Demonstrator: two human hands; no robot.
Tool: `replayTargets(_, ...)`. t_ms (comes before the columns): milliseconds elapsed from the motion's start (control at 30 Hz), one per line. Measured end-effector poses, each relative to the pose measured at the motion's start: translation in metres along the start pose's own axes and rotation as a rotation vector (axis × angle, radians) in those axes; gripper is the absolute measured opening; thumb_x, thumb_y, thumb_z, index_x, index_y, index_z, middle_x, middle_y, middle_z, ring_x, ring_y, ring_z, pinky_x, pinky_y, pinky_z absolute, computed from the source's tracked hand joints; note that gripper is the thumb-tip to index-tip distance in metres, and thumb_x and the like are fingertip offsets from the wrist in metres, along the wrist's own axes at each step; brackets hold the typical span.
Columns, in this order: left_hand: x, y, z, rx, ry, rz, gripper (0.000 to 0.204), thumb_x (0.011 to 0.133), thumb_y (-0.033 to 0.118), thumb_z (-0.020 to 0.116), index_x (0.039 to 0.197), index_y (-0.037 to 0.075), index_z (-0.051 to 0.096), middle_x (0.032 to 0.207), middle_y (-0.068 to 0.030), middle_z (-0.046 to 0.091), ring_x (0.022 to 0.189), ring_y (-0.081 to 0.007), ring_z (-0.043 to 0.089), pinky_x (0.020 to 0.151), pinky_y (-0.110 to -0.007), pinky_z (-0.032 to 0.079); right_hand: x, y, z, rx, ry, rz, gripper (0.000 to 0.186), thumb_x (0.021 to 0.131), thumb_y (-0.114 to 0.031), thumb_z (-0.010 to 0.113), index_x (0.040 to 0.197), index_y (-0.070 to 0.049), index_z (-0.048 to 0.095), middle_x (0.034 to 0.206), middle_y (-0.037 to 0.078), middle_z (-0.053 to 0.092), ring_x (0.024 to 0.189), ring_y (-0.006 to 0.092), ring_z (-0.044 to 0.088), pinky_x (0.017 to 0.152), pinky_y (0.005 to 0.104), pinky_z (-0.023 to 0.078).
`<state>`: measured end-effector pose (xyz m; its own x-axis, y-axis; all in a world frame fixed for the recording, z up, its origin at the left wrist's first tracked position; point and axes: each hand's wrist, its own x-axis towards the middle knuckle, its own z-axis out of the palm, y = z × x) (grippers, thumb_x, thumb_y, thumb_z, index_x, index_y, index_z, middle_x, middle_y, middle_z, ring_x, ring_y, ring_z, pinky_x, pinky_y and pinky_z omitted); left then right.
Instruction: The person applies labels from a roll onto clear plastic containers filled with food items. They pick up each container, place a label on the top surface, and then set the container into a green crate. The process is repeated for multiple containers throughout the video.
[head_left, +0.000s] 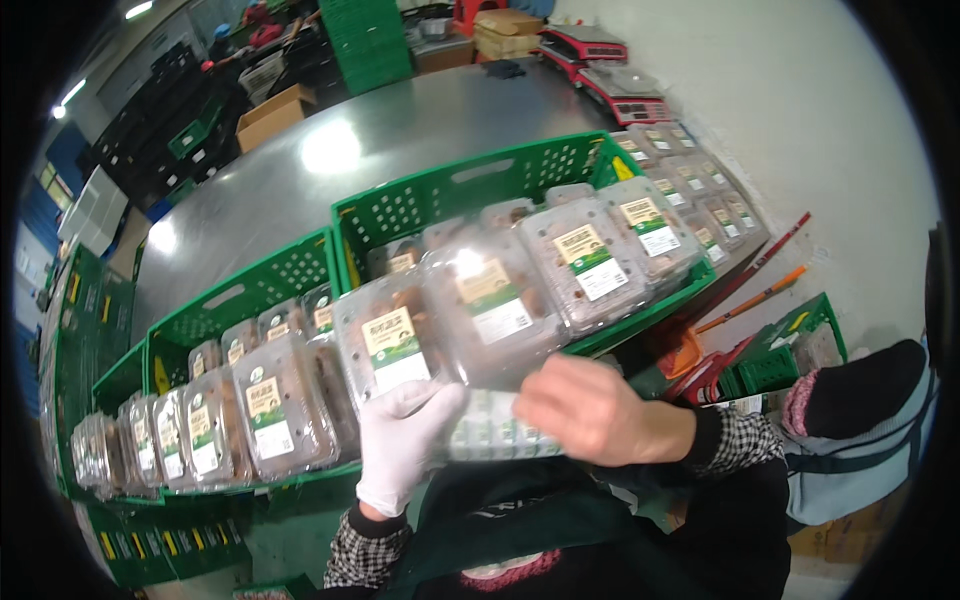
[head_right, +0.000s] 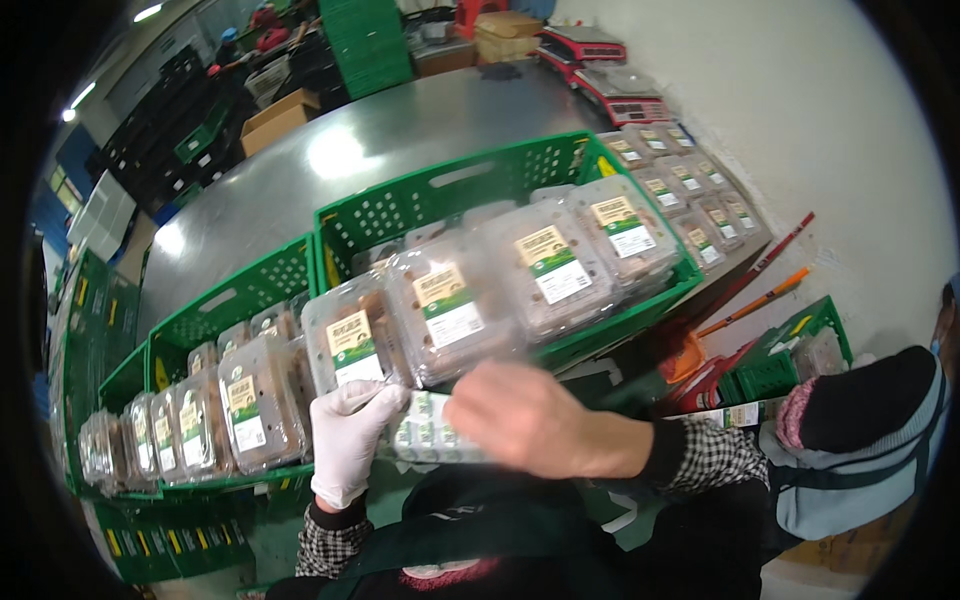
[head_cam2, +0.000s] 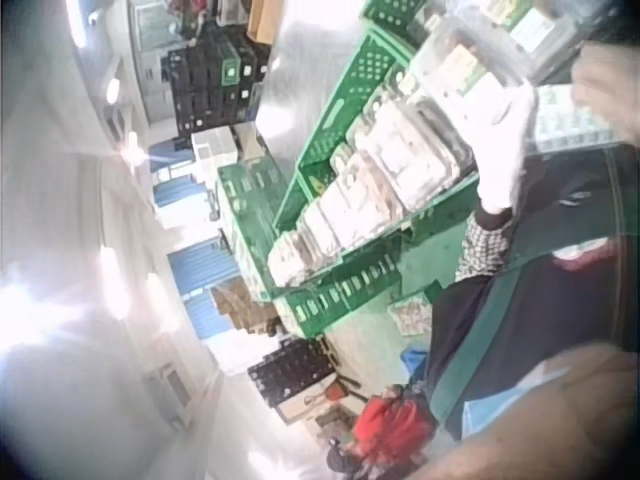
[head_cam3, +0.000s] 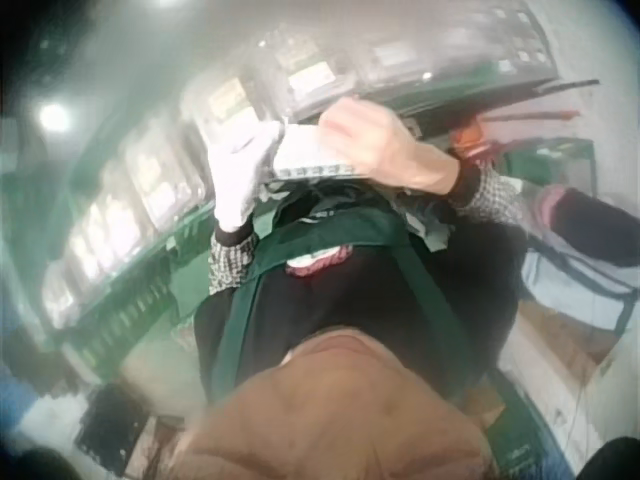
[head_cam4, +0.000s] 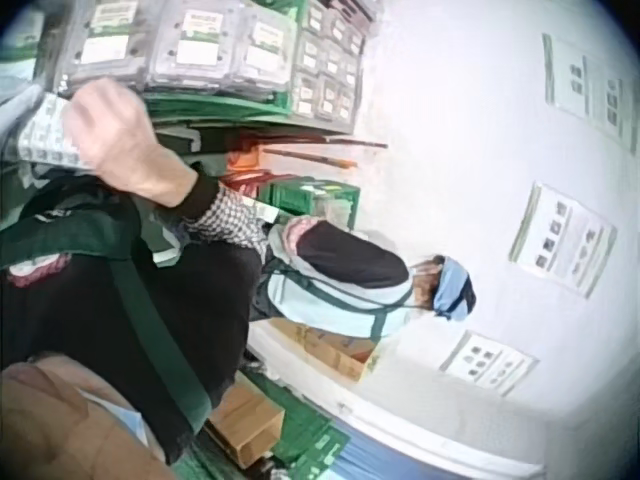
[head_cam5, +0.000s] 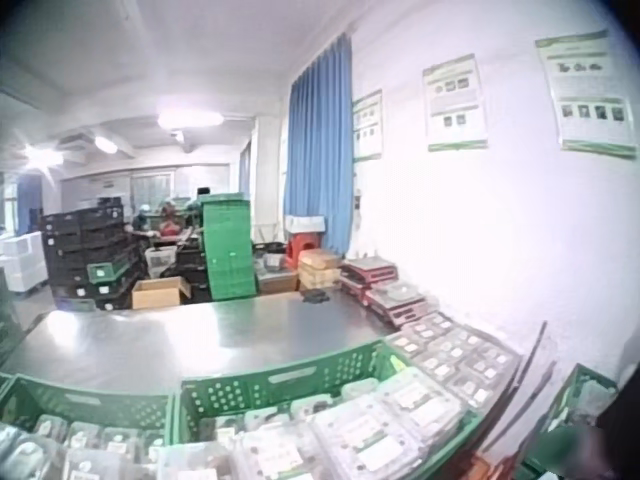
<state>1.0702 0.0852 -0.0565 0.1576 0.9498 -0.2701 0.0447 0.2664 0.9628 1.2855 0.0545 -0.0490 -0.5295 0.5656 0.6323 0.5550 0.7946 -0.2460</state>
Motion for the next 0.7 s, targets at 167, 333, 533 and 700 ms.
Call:
replayTargets(167, -0.005, 0.0, -0.017, -0.027, 0.106, 0.021, 0.015, 0.084, 0.005, 0.07, 0.092, -0.007, 0.069, 0.079, -0.0035, 0.068, 0.07, -0.0055, 0.058, 0.065, -0.019, 0.046, 0.011, 0.044, -0.039, -0.225, 0.181, 0.043, 0.014, 0.078, 0.001, 0.063, 0.092, 0.003, 0.062, 0.078, 0.009, 0.057, 0.068, 0.0205, 0.056, 0.062, 0.0303, 0.049)
replayTargets(333, -0.021, 0.003, -0.031, -0.031, 0.145, 0.094, 0.015, 0.084, 0.006, 0.071, 0.088, -0.008, 0.069, 0.077, -0.0054, 0.068, 0.07, -0.0075, 0.059, 0.065, -0.02, 0.046, -0.019, 0.193, -0.087, 0.176, 0.601, 1.123, 0.015, 0.082, -0.013, 0.069, 0.084, 0.001, 0.066, 0.07, 0.0, 0.061, 0.059, 0.0054, 0.051, 0.054, 0.0215, 0.039)
replayTargets(533, -0.021, -0.003, -0.041, -0.051, 0.173, 0.077, 0.015, 0.082, 0.006, 0.073, 0.086, -0.008, 0.069, 0.076, -0.0049, 0.068, 0.068, -0.007, 0.058, 0.064, -0.02, 0.046, -0.038, 0.244, -0.068, -0.177, 0.359, 1.22, 0.02, 0.075, -0.015, 0.069, 0.076, 0.005, 0.067, 0.068, 0.016, 0.065, 0.062, 0.026, 0.062, 0.058, 0.0371, 0.047)
replayTargets(700, -0.023, -0.005, -0.049, -0.084, 0.182, 0.027, 0.014, 0.082, 0.005, 0.073, 0.086, -0.007, 0.07, 0.076, -0.0048, 0.068, 0.066, -0.0062, 0.058, 0.062, -0.019, 0.045, -0.02, 0.224, -0.058, -0.685, -0.01, 1.085, 0.029, 0.075, -0.019, 0.067, 0.089, 0.007, 0.063, 0.084, 0.028, 0.065, 0.083, 0.0455, 0.064, 0.072, 0.0502, 0.05)
